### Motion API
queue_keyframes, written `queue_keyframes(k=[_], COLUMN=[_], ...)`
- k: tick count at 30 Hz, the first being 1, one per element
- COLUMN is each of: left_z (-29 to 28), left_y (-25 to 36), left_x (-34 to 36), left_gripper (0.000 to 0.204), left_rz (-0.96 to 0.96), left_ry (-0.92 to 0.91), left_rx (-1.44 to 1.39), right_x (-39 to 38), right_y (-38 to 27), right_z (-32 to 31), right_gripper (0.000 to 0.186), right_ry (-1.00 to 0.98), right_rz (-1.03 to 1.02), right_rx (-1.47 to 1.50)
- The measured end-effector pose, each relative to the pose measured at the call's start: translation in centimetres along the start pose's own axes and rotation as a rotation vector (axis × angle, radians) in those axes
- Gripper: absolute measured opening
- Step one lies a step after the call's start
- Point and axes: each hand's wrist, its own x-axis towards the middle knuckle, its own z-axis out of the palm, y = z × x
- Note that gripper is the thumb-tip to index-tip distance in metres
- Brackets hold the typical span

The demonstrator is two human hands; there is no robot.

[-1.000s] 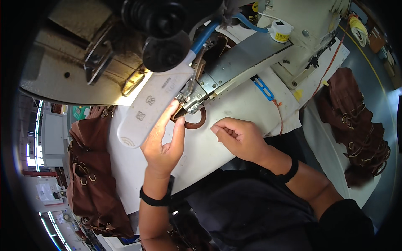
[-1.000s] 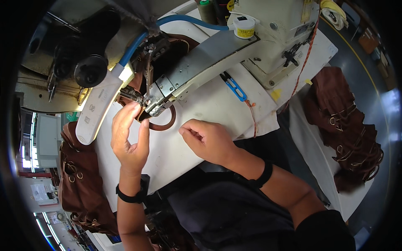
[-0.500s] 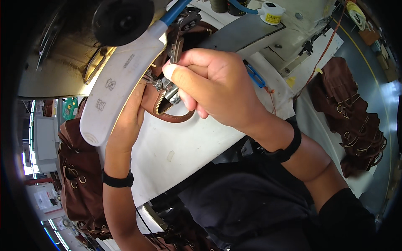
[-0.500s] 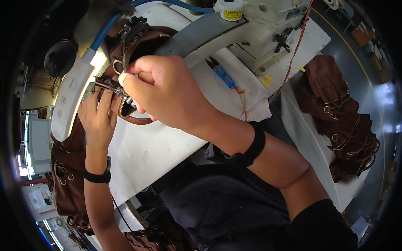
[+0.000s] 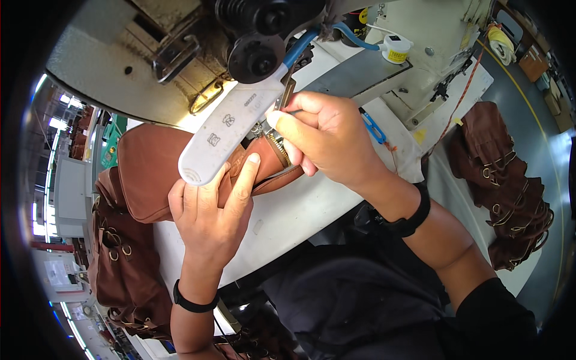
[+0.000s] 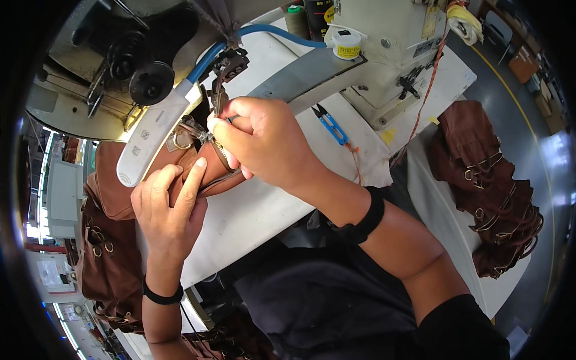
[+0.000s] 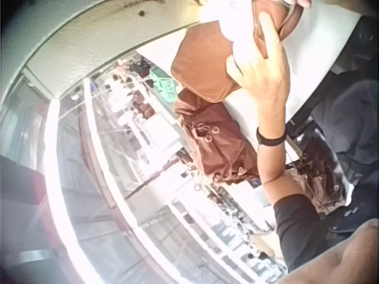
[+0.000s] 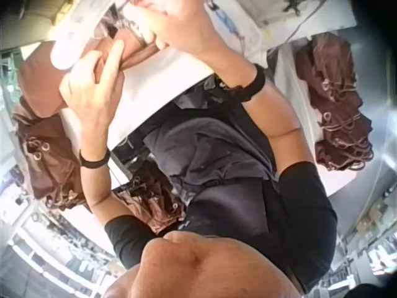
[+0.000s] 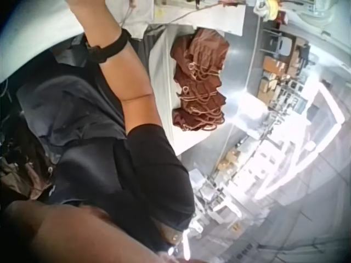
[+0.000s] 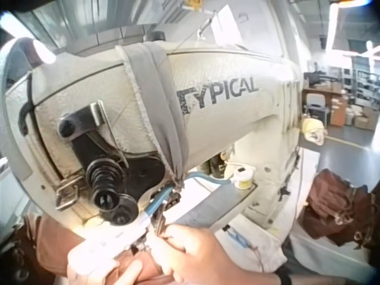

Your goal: The person operates an industrial sewing machine to stitch a zipper onto a brown fabric bag. They guide the bag under the needle, align the zipper tape, and sew along the edge. The person periodically stops to adjust the bag's position and inspect the stitching quality.

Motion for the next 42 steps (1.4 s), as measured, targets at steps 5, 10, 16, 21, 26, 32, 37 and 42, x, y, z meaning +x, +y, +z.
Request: queue_keyframes(k=[5, 10, 16, 21, 26, 32, 37, 42], left_z=[-1.1, -5.4, -8.2, -8.8, -11.1, -12.2, -5.7, -1.4], left_y=[0.0, -2.3, -7.0, -8.1, -8.5, -10.8, -10.9, -4.0], left_x=[0.2, -1.2, -4.4, -2.8, 1.6, 6.0, 0.8, 3.8], left_gripper=[0.061, 0.057, 0.053, 0.027, 0.018, 0.019, 0.027, 0.030], left_rz=[-0.047, -0.081, -0.131, -0.117, -0.091, -0.584, -0.618, -0.660], left_ry=[-0.096, -0.144, -0.135, -0.022, 0.037, -0.387, -0.598, -0.572], left_rx=[0.001, 0.055, 0.164, 0.009, -0.053, -0.501, -0.618, -0.867], right_x=[-0.1, -3.0, -4.0, -2.9, -3.1, -4.5, -7.8, -7.8], right_y=[-0.3, 1.5, 5.5, 6.3, 5.5, 1.8, -0.5, 2.4], right_z=[0.4, -1.7, -3.3, -2.2, -3.5, -3.8, -0.6, 0.0], right_gripper=[0.019, 0.022, 0.034, 0.037, 0.047, 0.079, 0.051, 0.029], right_ry=[0.035, 0.110, -0.143, -0.417, -0.525, -0.600, -0.368, -0.137], right_rz=[-0.002, -0.118, -0.228, -0.057, 0.239, 0.551, 0.597, 0.151], right_rx=[-0.067, -0.171, -0.313, -0.157, -0.097, 0.860, 0.452, 0.189])
